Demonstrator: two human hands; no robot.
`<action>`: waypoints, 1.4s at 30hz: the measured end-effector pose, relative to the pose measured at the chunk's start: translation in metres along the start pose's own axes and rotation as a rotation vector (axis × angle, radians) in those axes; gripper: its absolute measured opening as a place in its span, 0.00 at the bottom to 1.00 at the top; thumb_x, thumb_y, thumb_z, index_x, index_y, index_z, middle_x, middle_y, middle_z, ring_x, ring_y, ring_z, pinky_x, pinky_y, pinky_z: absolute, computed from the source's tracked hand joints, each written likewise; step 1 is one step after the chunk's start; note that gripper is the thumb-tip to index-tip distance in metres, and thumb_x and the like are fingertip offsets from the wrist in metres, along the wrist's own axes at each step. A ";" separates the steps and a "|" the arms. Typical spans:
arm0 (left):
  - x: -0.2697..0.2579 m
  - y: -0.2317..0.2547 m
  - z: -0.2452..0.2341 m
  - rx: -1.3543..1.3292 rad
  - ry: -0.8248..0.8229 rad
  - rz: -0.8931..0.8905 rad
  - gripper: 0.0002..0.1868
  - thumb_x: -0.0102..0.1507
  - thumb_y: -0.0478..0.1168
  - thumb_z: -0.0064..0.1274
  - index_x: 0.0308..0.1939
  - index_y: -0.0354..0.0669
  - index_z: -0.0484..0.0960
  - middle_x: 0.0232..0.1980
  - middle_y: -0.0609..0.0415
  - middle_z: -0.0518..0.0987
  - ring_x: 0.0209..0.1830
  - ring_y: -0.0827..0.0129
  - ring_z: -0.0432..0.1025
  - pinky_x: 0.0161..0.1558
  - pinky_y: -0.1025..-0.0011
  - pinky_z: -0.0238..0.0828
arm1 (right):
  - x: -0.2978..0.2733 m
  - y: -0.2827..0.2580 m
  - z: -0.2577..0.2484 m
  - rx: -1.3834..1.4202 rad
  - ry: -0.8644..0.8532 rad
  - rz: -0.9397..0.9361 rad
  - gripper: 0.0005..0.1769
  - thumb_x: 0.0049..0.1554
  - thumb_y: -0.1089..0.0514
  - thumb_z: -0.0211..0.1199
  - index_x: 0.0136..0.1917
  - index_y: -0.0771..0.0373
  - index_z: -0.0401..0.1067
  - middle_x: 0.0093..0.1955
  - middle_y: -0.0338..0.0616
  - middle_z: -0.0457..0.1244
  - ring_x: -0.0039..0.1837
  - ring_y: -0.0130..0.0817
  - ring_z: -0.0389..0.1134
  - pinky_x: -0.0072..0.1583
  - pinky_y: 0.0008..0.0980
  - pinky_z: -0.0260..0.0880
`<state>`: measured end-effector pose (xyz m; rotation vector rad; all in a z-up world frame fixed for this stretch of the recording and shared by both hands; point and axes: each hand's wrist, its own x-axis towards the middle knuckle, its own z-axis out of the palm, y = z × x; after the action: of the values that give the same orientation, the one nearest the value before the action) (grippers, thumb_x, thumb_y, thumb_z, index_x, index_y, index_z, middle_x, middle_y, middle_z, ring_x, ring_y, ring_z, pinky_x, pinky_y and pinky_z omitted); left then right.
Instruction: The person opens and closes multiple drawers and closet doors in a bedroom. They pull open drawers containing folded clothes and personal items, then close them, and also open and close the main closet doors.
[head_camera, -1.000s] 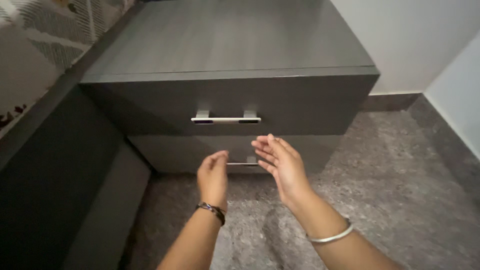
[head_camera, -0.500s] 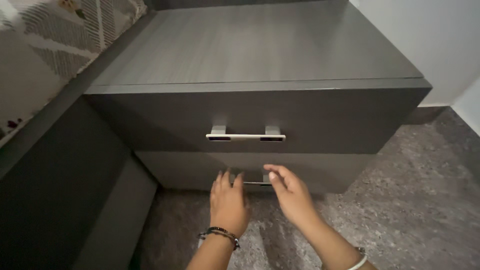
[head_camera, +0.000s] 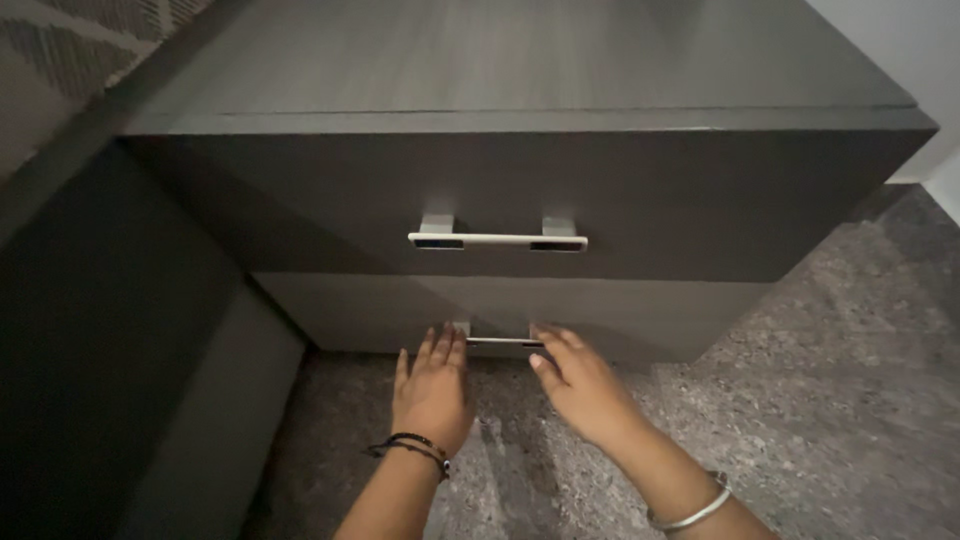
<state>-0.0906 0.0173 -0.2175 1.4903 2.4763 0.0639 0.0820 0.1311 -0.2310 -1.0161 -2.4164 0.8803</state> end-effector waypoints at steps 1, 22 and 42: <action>0.001 -0.002 0.004 0.026 0.022 0.016 0.34 0.66 0.39 0.43 0.77 0.48 0.53 0.82 0.58 0.50 0.82 0.65 0.44 0.78 0.53 0.36 | -0.002 0.000 0.001 0.013 0.000 -0.042 0.27 0.62 0.51 0.55 0.71 0.63 0.65 0.74 0.53 0.59 0.74 0.50 0.59 0.72 0.40 0.58; -0.023 0.019 -0.008 -0.047 -0.092 -0.050 0.45 0.59 0.36 0.52 0.79 0.56 0.50 0.83 0.65 0.46 0.77 0.66 0.58 0.76 0.60 0.49 | -0.029 0.019 -0.007 0.012 -0.061 -0.224 0.26 0.60 0.58 0.57 0.71 0.68 0.66 0.77 0.55 0.56 0.80 0.48 0.53 0.78 0.39 0.49; -0.094 0.020 -0.009 0.007 -0.129 -0.095 0.34 0.60 0.39 0.52 0.71 0.64 0.69 0.80 0.71 0.57 0.70 0.62 0.67 0.68 0.62 0.67 | -0.105 -0.009 -0.020 -0.189 -0.166 -0.261 0.26 0.58 0.57 0.58 0.68 0.70 0.67 0.76 0.57 0.56 0.77 0.49 0.57 0.74 0.42 0.54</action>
<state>-0.0333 -0.0541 -0.1878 1.3333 2.4417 -0.0562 0.1588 0.0567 -0.2197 -0.6887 -2.7360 0.6791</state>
